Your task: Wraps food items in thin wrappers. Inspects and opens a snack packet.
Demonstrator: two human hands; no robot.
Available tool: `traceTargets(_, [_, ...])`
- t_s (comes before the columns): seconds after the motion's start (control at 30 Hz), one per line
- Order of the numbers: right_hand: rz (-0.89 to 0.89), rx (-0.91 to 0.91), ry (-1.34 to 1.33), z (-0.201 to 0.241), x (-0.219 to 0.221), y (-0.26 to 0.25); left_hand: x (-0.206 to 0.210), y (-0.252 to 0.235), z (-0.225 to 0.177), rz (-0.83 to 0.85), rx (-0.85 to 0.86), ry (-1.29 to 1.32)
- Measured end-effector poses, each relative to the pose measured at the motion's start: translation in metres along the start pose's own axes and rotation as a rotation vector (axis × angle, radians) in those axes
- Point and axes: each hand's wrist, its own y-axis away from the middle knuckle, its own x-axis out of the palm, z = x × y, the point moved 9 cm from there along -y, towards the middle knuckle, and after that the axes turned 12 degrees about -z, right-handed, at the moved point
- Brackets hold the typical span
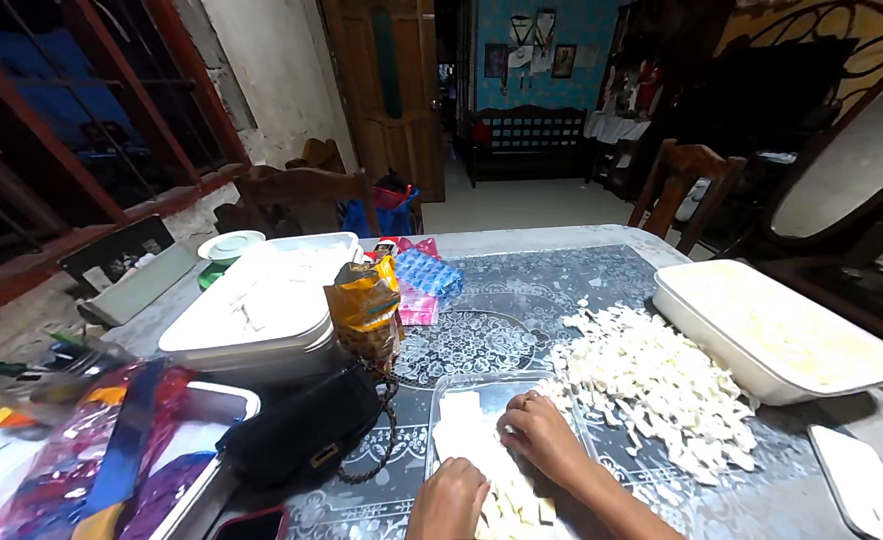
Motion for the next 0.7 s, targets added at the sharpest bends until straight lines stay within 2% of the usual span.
traceTargets(0.07, [0.079,0.104,-0.043,-0.004,-0.001,0.001,-0.003,-0.001,0.002,-0.028,-0.011,0.027])
traceTargets(0.13, [0.125,0.198,-0.073,-0.005,-0.004,0.003,-0.002,-0.002,0.009,0.013,-0.084,0.085])
traceTargets(0.2, [0.034,0.214,-0.088,-0.002,-0.016,0.003,0.000,-0.004,0.021,0.100,-0.201,0.158])
traceTargets(0.23, [-0.069,0.184,-0.099,0.001,-0.026,0.003,-0.001,-0.006,0.026,0.111,-0.239,0.194])
traceTargets(0.3, [-0.243,0.147,-0.181,0.007,-0.044,0.005,-0.008,-0.009,0.033,0.061,-0.305,0.299])
traceTargets(0.33, [-0.266,0.176,-0.266,0.008,-0.049,0.006,-0.012,-0.010,0.037,0.006,-0.341,0.372])
traceTargets(0.43, [-0.138,0.319,-0.559,0.017,-0.043,0.010,-0.014,-0.011,0.040,-0.108,-0.415,0.599])
traceTargets(0.53, [-0.006,0.305,-0.510,0.033,-0.030,0.015,-0.011,-0.009,0.033,-0.137,-0.403,0.686])
traceTargets(0.63, [-0.098,0.172,-0.394,0.040,-0.027,0.017,-0.010,-0.006,0.025,-0.139,-0.416,0.726])
traceTargets(0.7, [-0.115,0.217,-0.511,0.034,-0.026,0.017,-0.011,-0.006,0.023,-0.158,-0.418,0.733])
